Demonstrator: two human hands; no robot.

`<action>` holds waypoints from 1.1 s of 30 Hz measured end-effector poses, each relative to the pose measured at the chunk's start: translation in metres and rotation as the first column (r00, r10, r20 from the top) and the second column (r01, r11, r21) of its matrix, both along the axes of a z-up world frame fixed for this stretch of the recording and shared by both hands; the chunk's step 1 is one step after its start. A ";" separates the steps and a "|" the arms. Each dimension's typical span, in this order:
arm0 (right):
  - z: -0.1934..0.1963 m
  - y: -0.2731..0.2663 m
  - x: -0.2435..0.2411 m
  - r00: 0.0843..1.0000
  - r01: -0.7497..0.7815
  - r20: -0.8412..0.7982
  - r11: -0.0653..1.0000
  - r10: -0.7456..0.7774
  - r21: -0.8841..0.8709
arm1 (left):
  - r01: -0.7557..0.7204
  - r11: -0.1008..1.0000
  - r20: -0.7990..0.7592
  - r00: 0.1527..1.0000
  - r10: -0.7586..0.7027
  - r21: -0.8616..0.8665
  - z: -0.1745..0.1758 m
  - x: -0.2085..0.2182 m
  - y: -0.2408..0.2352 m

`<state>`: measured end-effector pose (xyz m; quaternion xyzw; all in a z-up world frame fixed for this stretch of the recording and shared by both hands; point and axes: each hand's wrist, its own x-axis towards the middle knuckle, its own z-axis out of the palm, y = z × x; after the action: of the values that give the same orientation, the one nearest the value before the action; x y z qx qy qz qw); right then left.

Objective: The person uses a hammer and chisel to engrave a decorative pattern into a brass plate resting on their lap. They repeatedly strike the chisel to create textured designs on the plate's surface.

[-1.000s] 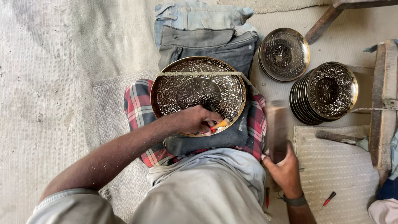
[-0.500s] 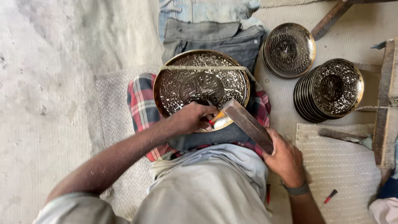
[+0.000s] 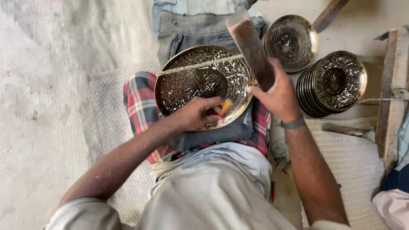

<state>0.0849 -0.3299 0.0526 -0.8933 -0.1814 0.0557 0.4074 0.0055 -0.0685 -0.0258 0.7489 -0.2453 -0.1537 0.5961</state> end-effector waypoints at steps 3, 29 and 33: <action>-0.007 -0.028 -0.023 0.990 0.111 -0.086 0.993 -0.107 0.044 | 0.176 0.984 -0.136 0.976 -0.169 0.036 -0.004 0.017 -0.019; -0.077 -0.110 -0.233 0.947 0.319 0.199 0.820 -0.253 -0.475 | 0.549 0.811 -0.060 0.833 -0.550 0.202 0.003 0.033 -0.036; -0.078 -0.105 -0.234 0.889 0.458 0.055 0.885 -0.454 -0.088 | 0.548 0.800 -0.114 0.836 -0.537 0.245 0.006 0.035 -0.033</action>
<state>-0.1493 -0.4345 -0.0251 -0.9307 0.0299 -0.0473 0.3615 0.0401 -0.1010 -0.0195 0.7177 -0.4145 -0.3638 0.4252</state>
